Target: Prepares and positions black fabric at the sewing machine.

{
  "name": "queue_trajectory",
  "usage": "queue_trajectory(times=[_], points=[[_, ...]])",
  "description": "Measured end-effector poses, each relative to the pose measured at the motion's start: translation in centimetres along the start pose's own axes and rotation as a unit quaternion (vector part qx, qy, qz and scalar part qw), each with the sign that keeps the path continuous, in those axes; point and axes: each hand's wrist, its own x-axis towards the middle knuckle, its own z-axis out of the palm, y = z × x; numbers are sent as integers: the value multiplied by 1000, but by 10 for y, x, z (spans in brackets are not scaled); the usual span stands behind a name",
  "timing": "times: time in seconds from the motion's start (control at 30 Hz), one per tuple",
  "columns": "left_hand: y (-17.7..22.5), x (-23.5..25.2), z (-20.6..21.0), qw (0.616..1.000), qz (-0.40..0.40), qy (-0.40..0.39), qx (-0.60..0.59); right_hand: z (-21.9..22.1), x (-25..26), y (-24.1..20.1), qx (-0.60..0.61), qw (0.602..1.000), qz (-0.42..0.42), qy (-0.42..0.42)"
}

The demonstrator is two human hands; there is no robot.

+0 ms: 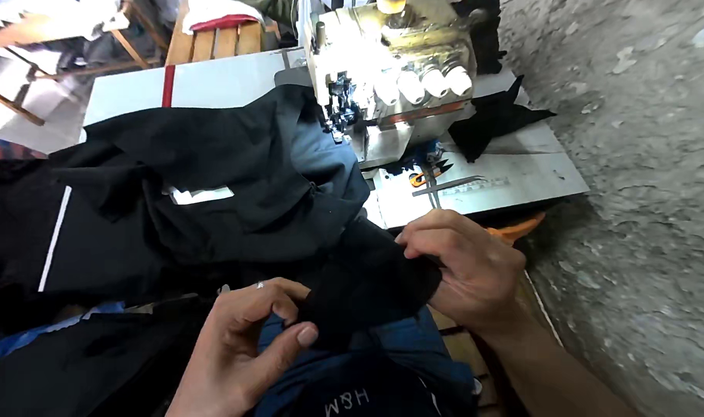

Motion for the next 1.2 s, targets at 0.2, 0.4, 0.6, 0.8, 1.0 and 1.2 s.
queue_trajectory(times=[0.2,0.4,0.6,0.8,1.0,1.2], points=[[-4,3,4,991,-4,38,-130,11,-2,-7,325,930,78,-150],[9,6,7,990,-26,98,-94,2,2,-13,414,878,144,-193],[27,3,-5,941,-13,-7,338,-14,6,-12,15,967,109,-228],[40,7,14,854,15,-26,520,-8,2,-10,15,977,135,-163],[19,9,17,924,7,64,378,-7,-1,-12,195,944,247,-97],[12,12,16,974,19,89,210,-10,0,-15,308,897,302,-93]])
